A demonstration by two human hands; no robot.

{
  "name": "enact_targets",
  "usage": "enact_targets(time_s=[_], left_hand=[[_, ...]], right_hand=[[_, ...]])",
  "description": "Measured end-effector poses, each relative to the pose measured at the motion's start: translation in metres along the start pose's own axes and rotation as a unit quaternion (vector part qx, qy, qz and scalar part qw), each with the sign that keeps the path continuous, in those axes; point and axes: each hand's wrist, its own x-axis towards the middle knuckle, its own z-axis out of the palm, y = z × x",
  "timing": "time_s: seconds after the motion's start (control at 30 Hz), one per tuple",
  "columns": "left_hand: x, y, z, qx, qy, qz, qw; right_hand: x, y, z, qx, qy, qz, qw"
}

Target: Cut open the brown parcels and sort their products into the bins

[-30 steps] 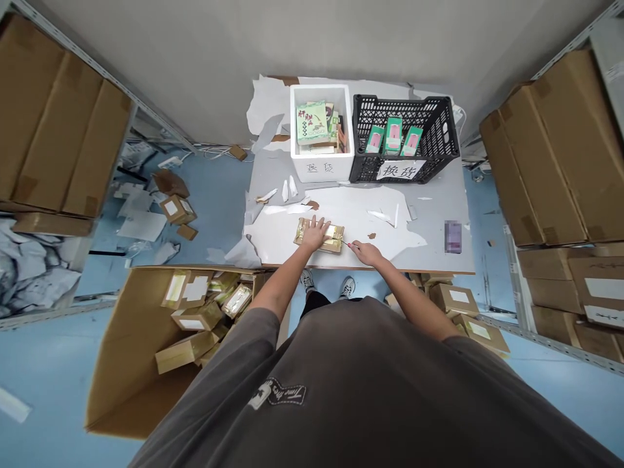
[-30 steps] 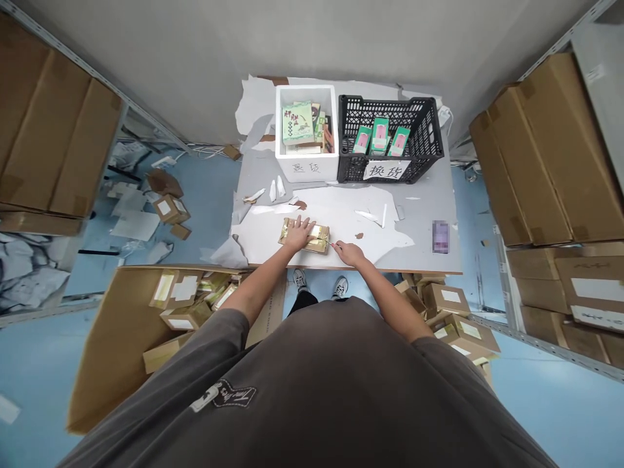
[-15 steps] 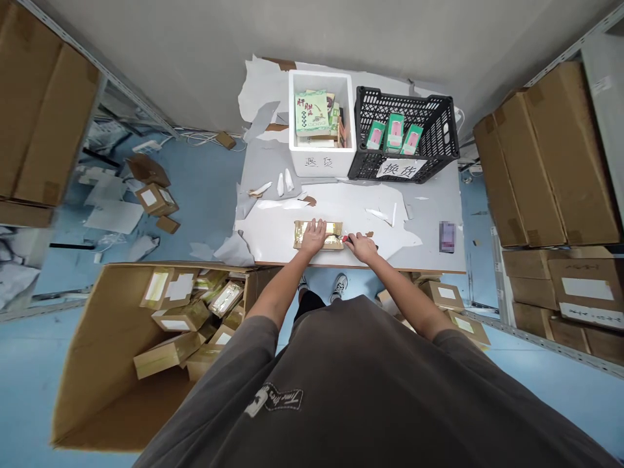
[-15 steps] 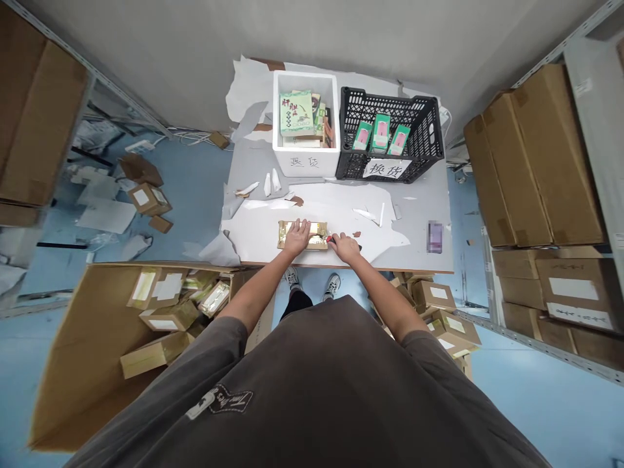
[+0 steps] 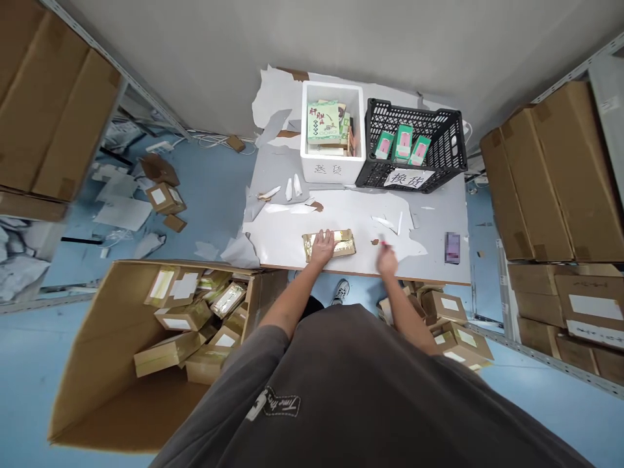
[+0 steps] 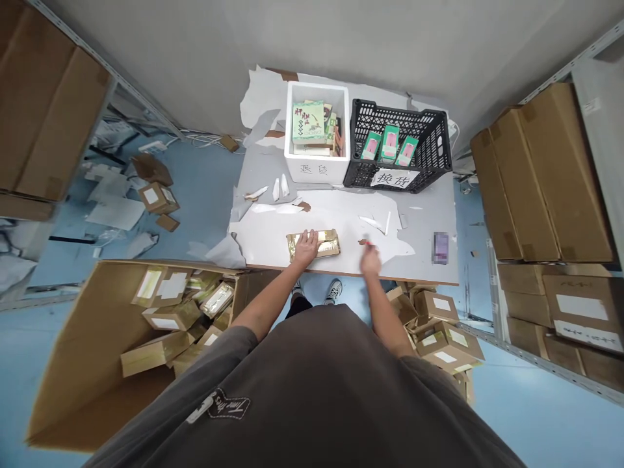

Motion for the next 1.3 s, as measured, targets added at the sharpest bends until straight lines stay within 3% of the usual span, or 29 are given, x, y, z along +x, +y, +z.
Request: enact_targets(time_s=[0.07,0.13,0.23,0.3,0.4,0.5,0.6,0.7,0.87,0.93,1.0,1.07,1.17,1.23,1.3], left_hand=[[-0.004,0.001,-0.005,-0.001,-0.012,-0.009,1.0],[-0.006,0.002,-0.011,-0.001,-0.027,-0.023,0.999],[-0.008,0.007,-0.02,0.0,-0.038,-0.041,0.998],[-0.009,0.012,-0.025,0.004,-0.038,-0.05,0.998],[-0.009,0.019,-0.033,0.014,-0.032,-0.077,0.996],[-0.011,0.025,-0.039,0.023,-0.023,-0.106,0.994],[-0.017,0.027,-0.043,0.04,-0.021,-0.127,0.991],[-0.026,0.027,-0.043,0.063,-0.028,-0.165,0.984],[-0.041,0.039,-0.036,0.06,-0.05,-0.191,0.978],[-0.045,0.044,-0.035,0.055,-0.064,-0.187,0.979],[-0.045,0.044,-0.04,0.062,-0.071,-0.177,0.98],[-0.04,0.036,-0.053,0.074,-0.073,-0.139,0.985],[-0.023,0.016,-0.077,0.074,-0.125,0.016,0.989],[-0.009,0.005,-0.09,0.061,-0.199,0.129,0.97],[0.004,-0.001,-0.097,0.06,-0.257,0.177,0.948]], right_hand=[[0.014,0.04,-0.026,0.002,0.028,0.033,0.999],[0.026,0.069,-0.047,0.023,0.064,-0.008,0.998],[0.031,0.07,-0.041,0.081,0.009,-0.053,0.995],[0.024,0.044,-0.013,0.178,-0.016,-0.062,0.982],[0.005,-0.01,0.038,0.229,-0.047,-0.077,0.969],[-0.006,-0.049,0.068,0.291,-0.069,-0.068,0.952],[0.003,-0.068,0.072,0.312,-0.059,-0.031,0.948],[0.03,-0.091,0.062,0.3,-0.042,-0.031,0.953],[0.078,-0.158,0.045,0.288,-0.022,-0.066,0.955],[0.088,-0.173,0.039,0.292,-0.027,-0.074,0.953],[0.09,-0.17,0.034,0.309,-0.032,-0.079,0.947],[0.081,-0.148,0.032,0.336,-0.036,-0.082,0.938],[0.047,-0.1,0.043,0.366,-0.054,-0.083,0.925],[0.018,-0.074,0.059,0.376,-0.069,-0.086,0.92],[-0.005,-0.06,0.075,0.379,-0.074,-0.076,0.919]])
